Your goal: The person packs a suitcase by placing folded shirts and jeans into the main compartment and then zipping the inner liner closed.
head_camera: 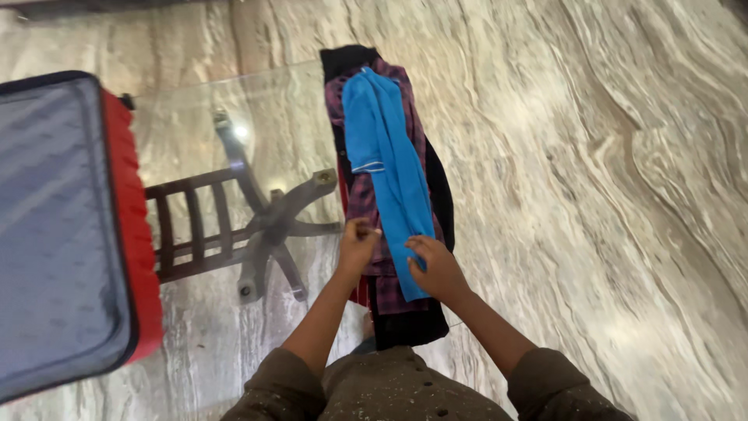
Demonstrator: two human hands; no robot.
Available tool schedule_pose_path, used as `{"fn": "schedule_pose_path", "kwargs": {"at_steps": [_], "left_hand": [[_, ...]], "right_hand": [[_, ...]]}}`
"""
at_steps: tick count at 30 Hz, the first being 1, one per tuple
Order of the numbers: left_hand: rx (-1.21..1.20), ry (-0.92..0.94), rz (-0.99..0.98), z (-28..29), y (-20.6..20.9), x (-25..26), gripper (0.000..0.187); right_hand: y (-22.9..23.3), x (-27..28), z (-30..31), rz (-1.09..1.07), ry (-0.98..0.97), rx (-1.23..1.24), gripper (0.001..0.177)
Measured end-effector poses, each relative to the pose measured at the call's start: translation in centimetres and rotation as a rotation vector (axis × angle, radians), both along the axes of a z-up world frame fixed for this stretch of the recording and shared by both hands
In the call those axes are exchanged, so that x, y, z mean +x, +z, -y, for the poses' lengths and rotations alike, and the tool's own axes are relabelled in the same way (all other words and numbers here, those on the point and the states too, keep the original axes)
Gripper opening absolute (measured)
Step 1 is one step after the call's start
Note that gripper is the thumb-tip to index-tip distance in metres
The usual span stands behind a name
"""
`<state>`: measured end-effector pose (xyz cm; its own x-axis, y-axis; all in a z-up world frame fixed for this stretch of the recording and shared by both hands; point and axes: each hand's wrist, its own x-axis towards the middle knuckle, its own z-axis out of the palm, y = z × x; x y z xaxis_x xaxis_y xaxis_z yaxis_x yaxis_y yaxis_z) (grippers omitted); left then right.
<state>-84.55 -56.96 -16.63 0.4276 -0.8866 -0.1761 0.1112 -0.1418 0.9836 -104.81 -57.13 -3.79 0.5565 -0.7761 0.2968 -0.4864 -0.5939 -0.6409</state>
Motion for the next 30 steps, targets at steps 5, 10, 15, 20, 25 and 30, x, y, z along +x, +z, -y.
{"fn": "schedule_pose_path", "kwargs": {"at_steps": [5,10,15,20,25,30], "left_hand": [[0.134,0.187,-0.606,-6.5,6.5,3.0,0.031],[0.034,0.315,-0.589,-13.6,11.9,3.1,0.022],[-0.035,0.432,-0.582,-21.0,14.3,4.0,0.017],[-0.196,0.586,-0.694,-27.7,16.2,5.9,0.013],[-0.273,0.674,-0.706,-32.6,17.5,8.0,0.012],[-0.308,0.779,-0.727,-37.1,17.8,10.7,0.013]], "right_hand": [[0.2,1.5,-1.4,0.255,-0.182,0.33,0.019],[0.2,4.5,-2.4,0.438,-0.061,0.419,0.015],[4.1,8.3,-6.0,0.677,0.126,0.664,0.015],[6.9,12.0,-9.8,0.69,0.205,0.838,0.015],[5.7,16.6,-12.5,0.705,0.32,0.961,0.015],[6.4,21.9,-15.7,0.573,0.337,1.12,0.014]]}}
